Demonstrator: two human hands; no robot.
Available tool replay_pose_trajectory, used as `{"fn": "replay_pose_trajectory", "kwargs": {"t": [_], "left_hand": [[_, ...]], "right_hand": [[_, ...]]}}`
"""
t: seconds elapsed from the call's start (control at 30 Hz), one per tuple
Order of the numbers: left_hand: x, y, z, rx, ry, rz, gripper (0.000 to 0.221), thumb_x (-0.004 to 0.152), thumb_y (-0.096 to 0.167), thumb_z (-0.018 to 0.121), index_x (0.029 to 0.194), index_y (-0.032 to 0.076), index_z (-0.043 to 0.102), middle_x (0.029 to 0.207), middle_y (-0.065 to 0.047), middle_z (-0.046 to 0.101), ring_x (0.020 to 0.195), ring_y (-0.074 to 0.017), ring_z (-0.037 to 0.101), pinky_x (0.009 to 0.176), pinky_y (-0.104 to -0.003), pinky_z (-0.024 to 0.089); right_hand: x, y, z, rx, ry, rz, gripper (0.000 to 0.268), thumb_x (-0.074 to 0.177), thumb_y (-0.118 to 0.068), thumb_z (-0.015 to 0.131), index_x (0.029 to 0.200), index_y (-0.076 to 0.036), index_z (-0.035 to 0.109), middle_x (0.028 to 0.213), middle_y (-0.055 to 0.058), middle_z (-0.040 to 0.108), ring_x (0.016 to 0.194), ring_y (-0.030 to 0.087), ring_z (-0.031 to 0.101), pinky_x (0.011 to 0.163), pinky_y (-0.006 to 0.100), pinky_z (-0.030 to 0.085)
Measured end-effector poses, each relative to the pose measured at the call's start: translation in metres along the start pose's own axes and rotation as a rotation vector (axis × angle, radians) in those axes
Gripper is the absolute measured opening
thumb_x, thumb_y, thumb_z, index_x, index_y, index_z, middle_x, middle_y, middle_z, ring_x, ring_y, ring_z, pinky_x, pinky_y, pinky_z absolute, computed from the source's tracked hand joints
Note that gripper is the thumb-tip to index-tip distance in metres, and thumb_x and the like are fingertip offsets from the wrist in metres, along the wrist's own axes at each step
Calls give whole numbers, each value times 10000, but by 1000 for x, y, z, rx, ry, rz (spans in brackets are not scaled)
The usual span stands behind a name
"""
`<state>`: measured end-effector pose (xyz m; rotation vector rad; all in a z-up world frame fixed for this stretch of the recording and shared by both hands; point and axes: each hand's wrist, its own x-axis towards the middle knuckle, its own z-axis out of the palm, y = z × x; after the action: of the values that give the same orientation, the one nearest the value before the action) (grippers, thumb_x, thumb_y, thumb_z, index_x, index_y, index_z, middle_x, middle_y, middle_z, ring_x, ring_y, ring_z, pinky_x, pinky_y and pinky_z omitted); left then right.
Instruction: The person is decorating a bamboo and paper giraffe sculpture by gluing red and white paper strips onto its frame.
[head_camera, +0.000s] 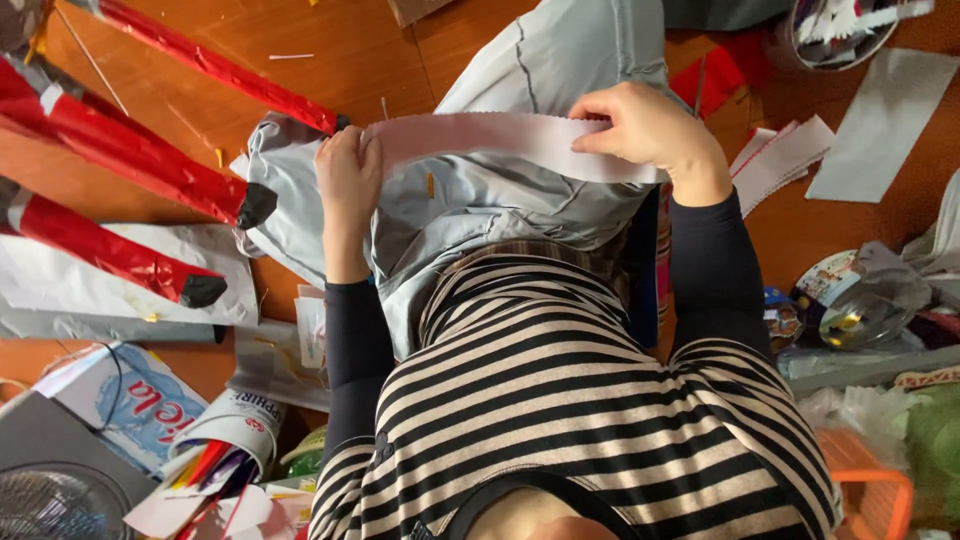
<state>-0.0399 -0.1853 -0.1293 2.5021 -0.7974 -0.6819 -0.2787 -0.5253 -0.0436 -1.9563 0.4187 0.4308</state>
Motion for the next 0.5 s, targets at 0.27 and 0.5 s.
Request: {"fn": "replay_pose_trajectory", "kwargs": {"t": [0.27,0.5], "left_hand": [[-20,88,-7,-4,60,359,680,914,238,756,1502,64,463,1470,-211,533,1418,-400,440,1200,-575,213],[-20,128,8,-103,-191,586,203,871,207,785,1008,93,688,933,-73,674,1004,-279,656,1139,-552,355]], "right_hand": [[21,-18,29,55,-50,-13,230,970,-174,705,1150,-42,758,974,98,784,773,178,711,714,312,531],[25,-73,60,-242,-97,-137,137,993,-161,673,967,-33,713,897,102,759,713,201,698,690,352,558]]}}
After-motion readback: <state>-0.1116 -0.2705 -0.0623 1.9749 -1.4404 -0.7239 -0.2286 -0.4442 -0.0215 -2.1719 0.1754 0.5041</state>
